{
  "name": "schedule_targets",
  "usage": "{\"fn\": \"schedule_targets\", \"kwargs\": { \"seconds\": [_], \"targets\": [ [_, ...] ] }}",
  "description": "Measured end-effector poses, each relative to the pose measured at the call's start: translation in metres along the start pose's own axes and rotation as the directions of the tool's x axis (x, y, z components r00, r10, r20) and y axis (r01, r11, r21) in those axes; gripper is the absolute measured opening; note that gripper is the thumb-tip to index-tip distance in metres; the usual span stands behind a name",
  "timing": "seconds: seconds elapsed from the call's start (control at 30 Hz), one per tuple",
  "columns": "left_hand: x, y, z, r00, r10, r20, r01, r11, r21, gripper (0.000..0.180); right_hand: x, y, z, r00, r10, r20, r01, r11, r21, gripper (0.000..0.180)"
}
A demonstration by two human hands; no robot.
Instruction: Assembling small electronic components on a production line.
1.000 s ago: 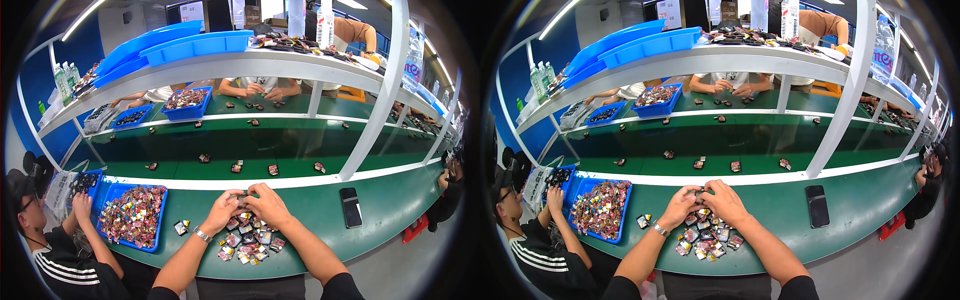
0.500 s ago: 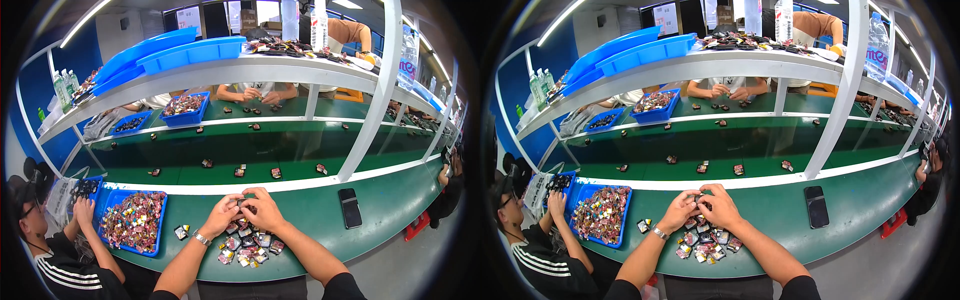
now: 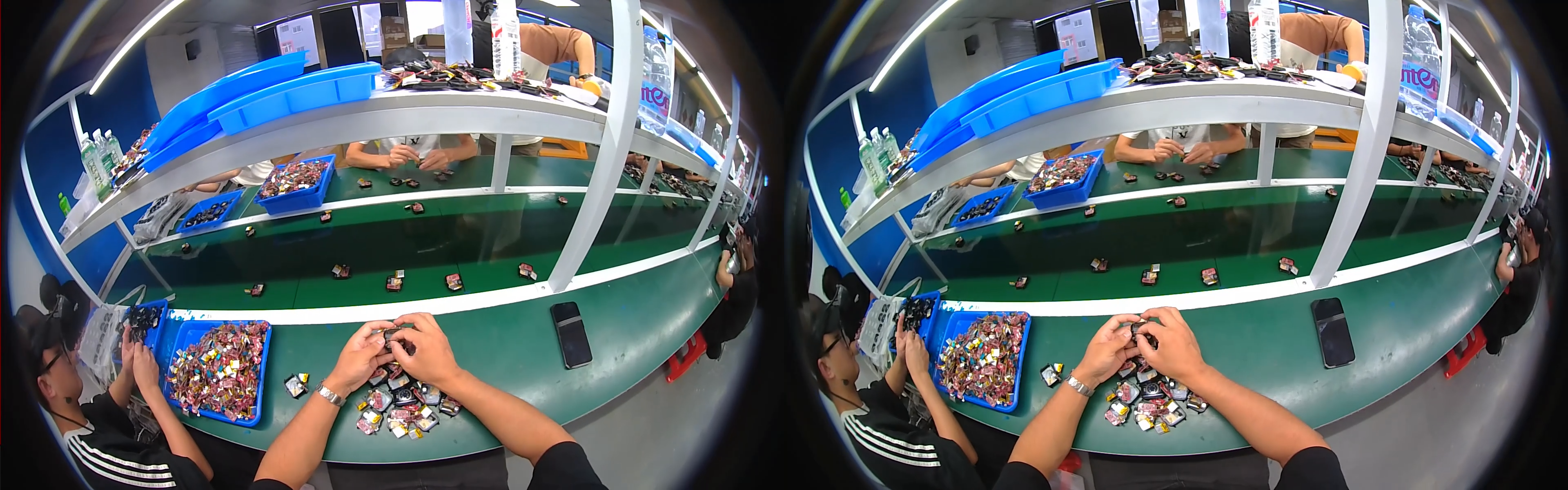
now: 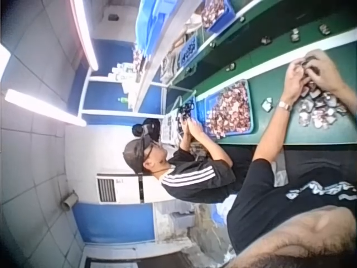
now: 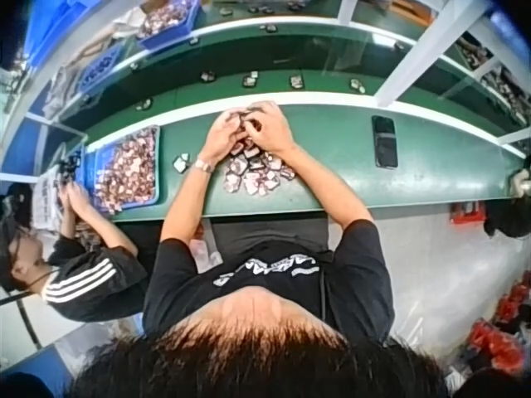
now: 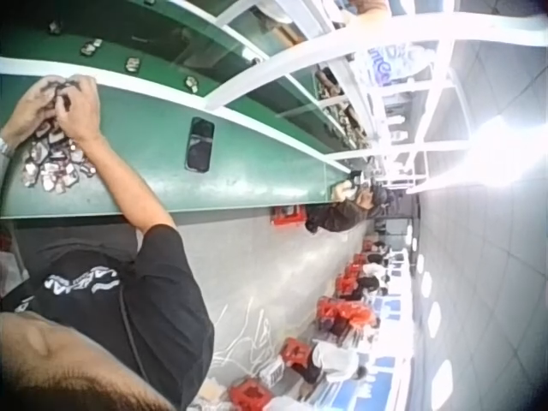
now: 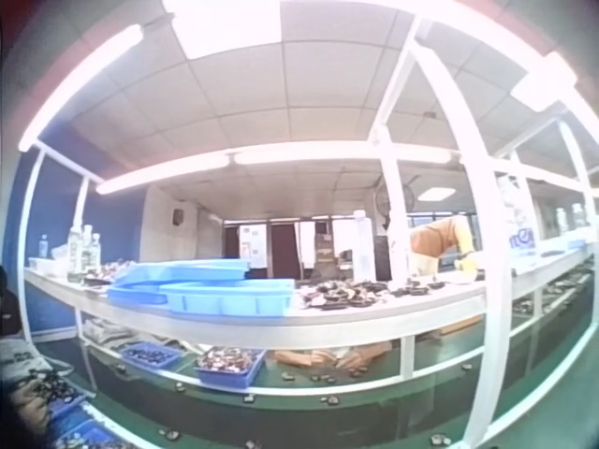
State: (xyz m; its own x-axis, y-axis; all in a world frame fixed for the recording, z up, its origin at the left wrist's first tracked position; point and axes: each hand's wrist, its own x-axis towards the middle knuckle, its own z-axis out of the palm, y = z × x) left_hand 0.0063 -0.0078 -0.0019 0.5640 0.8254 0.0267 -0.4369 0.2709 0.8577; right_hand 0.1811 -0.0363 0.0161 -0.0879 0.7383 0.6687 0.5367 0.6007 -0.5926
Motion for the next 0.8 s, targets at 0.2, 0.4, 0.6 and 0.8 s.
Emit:
{"fn": "schedule_targets", "kwargs": {
  "seconds": [0.2,0.4,0.6,0.8],
  "targets": [
    [0.0011,-0.0028,-0.0004,1.0,0.023,-0.019,-0.022,0.999,0.035,0.029,-0.0026,0.0007,0.0017,1.0,-0.024,0.018,0.024,0.999,-0.027,0.01],
    [0.0016,-0.0062,-0.0013,0.996,0.055,-0.076,-0.042,0.986,0.162,0.026,-0.003,0.0053,0.0009,0.998,0.022,0.057,-0.025,0.999,0.043,0.01],
    [0.0009,-0.0046,-0.0009,0.999,0.043,-0.026,-0.039,0.991,0.124,0.027,-0.0045,0.0039,0.004,0.998,-0.004,0.065,0.007,0.999,-0.047,0.011],
    [0.0014,-0.0049,-0.0028,0.999,0.04,-0.029,-0.038,0.995,0.088,0.027,-0.0061,0.0038,0.0059,1.0,0.01,0.011,-0.01,1.0,0.009,0.013]
  ]
}}
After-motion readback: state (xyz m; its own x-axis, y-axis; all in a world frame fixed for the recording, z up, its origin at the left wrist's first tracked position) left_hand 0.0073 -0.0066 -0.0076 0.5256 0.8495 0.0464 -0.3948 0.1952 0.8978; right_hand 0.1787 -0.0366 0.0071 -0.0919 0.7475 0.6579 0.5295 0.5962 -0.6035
